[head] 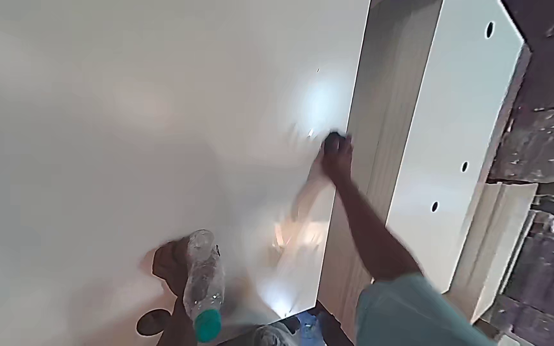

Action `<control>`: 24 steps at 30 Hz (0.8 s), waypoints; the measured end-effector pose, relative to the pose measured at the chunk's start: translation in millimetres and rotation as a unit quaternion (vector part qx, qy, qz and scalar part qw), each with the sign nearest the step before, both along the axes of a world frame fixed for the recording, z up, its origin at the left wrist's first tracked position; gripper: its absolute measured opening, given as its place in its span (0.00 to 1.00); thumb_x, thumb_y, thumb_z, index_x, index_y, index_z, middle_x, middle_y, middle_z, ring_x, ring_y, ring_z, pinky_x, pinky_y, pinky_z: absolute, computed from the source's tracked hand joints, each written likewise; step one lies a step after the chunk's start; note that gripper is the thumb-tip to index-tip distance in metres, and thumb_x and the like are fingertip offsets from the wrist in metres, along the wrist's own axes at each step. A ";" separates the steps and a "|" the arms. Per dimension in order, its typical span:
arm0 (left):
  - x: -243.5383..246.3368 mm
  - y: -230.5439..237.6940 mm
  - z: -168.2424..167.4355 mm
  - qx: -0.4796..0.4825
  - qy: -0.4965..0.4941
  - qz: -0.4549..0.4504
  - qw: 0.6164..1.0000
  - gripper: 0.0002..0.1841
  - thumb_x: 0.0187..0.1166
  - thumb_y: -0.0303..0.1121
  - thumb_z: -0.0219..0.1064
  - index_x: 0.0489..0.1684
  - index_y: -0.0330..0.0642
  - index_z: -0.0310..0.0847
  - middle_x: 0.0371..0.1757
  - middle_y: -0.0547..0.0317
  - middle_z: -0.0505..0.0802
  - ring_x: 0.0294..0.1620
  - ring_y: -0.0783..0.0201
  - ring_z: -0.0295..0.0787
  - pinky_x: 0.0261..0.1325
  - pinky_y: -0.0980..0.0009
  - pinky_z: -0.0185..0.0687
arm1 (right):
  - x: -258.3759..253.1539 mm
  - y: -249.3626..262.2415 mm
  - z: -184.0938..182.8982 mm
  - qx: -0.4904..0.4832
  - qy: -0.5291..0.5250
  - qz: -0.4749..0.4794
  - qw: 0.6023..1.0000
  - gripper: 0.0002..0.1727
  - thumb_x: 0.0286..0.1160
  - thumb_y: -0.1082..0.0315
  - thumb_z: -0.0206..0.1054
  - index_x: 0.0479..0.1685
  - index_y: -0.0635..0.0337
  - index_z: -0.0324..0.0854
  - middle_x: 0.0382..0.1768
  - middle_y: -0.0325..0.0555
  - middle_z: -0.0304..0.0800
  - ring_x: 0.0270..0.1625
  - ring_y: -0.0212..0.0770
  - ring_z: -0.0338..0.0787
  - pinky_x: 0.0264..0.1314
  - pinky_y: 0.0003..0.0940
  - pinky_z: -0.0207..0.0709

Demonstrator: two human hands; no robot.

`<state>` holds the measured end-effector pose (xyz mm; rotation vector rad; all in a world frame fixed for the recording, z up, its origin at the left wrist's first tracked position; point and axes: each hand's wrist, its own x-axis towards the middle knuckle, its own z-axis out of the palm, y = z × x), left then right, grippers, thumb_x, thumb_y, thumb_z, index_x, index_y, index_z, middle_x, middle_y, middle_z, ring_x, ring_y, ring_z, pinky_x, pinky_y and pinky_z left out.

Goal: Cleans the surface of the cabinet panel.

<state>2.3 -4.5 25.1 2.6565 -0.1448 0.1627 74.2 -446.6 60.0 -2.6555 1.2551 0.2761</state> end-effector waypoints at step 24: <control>-8.1 10.1 -12.1 0.051 0.051 -0.008 0.997 0.25 0.61 0.39 0.77 0.56 0.32 0.86 0.58 0.27 0.88 0.63 0.26 0.82 0.61 0.39 0.74 | 161.6 -26.3 3.9 -0.055 -0.010 -0.027 0.998 0.42 0.90 0.43 0.36 0.89 0.71 0.56 0.86 0.75 0.59 0.86 0.72 0.63 0.82 0.70 0.59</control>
